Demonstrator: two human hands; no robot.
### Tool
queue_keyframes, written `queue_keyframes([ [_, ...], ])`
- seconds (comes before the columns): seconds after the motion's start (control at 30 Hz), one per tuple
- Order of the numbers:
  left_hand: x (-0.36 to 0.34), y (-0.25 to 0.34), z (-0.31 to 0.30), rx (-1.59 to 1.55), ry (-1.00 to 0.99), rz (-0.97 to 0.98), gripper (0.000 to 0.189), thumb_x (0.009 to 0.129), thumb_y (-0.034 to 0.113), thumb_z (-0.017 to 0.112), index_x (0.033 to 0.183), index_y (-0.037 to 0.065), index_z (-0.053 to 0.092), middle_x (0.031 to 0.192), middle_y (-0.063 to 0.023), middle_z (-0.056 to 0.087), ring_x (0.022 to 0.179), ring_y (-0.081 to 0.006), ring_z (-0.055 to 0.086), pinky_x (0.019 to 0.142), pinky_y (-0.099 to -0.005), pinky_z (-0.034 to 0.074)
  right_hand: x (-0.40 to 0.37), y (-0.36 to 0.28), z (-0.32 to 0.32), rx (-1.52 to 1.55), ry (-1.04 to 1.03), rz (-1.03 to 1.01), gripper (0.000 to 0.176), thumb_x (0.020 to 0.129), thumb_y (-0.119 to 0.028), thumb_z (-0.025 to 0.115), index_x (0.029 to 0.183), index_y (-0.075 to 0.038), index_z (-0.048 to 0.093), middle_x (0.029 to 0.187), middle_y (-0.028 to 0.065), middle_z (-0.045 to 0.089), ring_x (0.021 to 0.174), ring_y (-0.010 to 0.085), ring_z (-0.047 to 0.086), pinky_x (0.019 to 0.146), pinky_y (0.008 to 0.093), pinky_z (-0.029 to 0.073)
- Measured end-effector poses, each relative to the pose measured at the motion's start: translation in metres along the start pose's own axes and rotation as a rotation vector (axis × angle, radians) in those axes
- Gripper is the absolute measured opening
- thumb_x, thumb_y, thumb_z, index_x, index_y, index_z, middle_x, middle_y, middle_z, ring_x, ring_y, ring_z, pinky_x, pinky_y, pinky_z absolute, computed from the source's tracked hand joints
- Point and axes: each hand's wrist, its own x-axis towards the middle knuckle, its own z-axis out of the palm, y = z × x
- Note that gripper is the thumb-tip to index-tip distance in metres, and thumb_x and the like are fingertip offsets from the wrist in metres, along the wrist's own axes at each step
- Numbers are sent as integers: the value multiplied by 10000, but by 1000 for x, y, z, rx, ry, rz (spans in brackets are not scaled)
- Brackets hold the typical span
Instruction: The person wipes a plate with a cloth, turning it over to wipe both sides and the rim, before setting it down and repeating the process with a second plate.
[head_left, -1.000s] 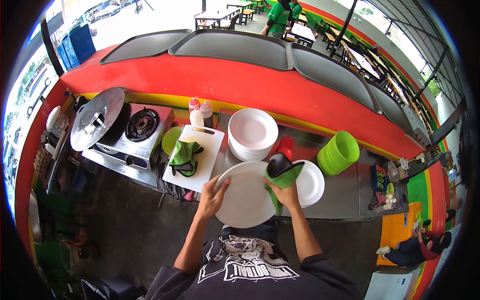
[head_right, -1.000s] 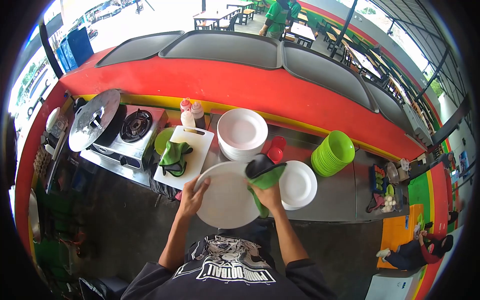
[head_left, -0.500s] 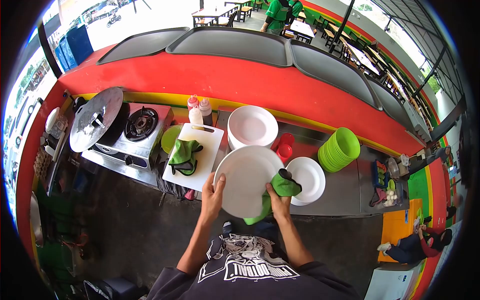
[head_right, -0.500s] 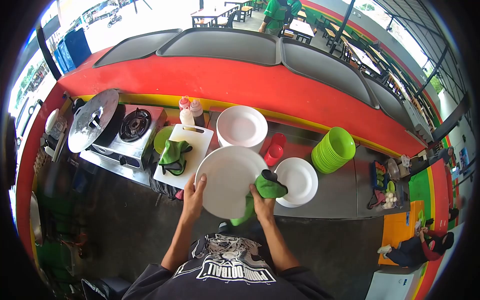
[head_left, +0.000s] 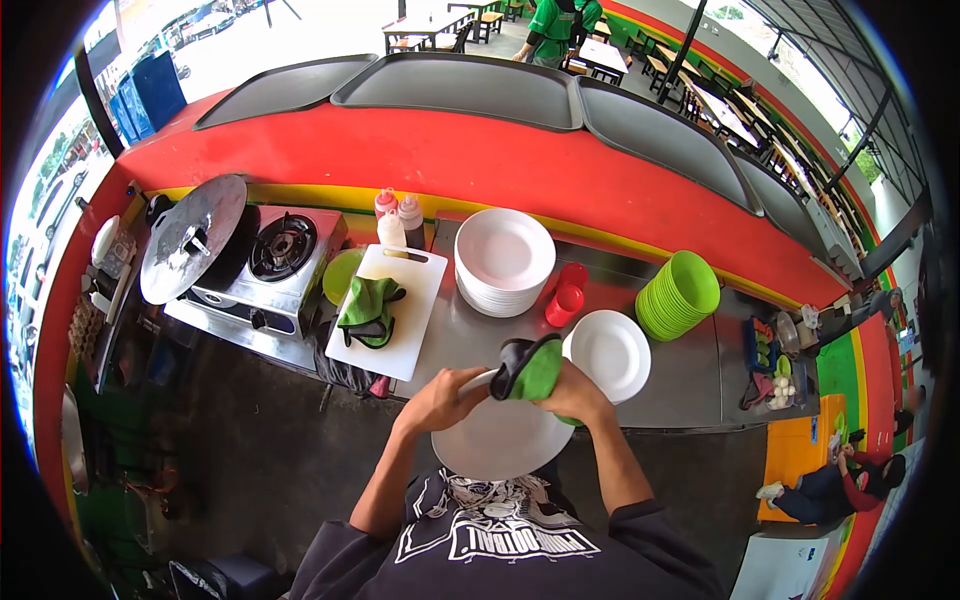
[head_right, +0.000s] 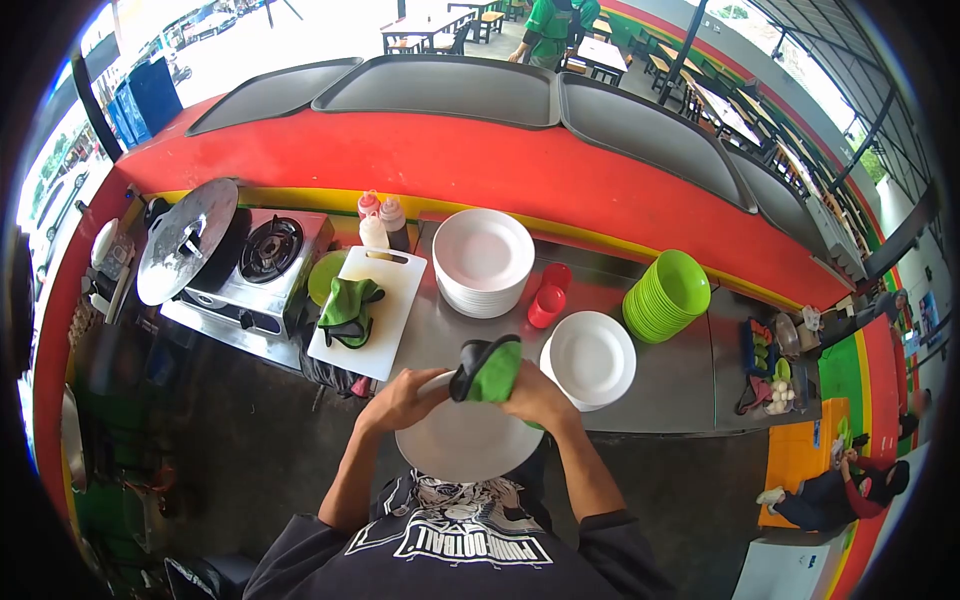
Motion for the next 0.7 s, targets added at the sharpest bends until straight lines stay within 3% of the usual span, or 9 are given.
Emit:
queue_keyframes([
  [0.07,4,4,-1,28,18,88,284,941,184,624,1156,-1,637,821,-192,681,703,-253,637,707,-362,502,2,-14,-6,53,76,-7,332,745,-123,738,1042,-20,631,941,142,685,878,323,648,815,401,510],
  [0.1,2,10,-5,6,14,-41,290,948,204,630,1148,-6,637,784,-145,675,679,-183,610,660,-323,484,4,-12,-4,99,182,-83,321,744,-122,752,1025,-19,635,910,131,683,860,313,644,809,391,509],
  [0.2,-5,1,-5,-109,189,-145,281,972,241,613,1095,-10,642,681,-72,586,635,-135,526,603,-305,431,6,8,4,154,408,-127,292,769,-98,758,1025,-14,647,926,132,687,863,284,655,805,386,508],
  [0.23,-5,-5,4,-257,353,-156,320,986,290,607,1065,-17,648,699,19,532,669,-65,446,581,-261,386,5,17,9,158,469,-110,283,782,-87,754,1034,-12,651,950,137,690,874,274,662,806,387,509],
  [0.37,1,-24,31,-512,786,-125,400,988,356,599,1077,-32,647,803,30,587,715,-64,496,623,-240,416,8,15,49,509,791,48,261,875,-195,747,995,14,648,912,89,676,847,197,627,770,357,494],
  [0.47,9,-21,57,-662,996,-139,418,993,359,588,1130,-34,630,875,-11,627,781,-79,543,689,-235,447,7,2,88,602,1011,150,295,891,-180,730,1062,32,615,989,97,657,912,199,601,856,350,460],
  [0.5,8,-25,64,-692,1006,-141,431,997,354,580,1188,-32,604,970,-47,643,860,-97,561,757,-243,461,6,6,97,613,1002,165,327,900,-162,718,1120,40,586,1059,108,636,969,204,585,887,351,446],
  [0.6,7,-25,66,-686,924,-183,417,1002,332,572,1213,-27,588,1016,-53,641,907,-105,565,798,-261,465,-2,1,92,662,980,165,355,903,-143,708,1174,35,565,1097,107,622,1002,206,578,900,352,445],
  [0.7,4,-36,47,-620,610,-215,390,1010,301,555,1229,-21,575,1024,-47,638,925,-108,570,809,-278,472,-3,27,91,753,955,144,366,899,-114,701,1201,26,548,1099,93,612,995,194,575,893,348,456],
])
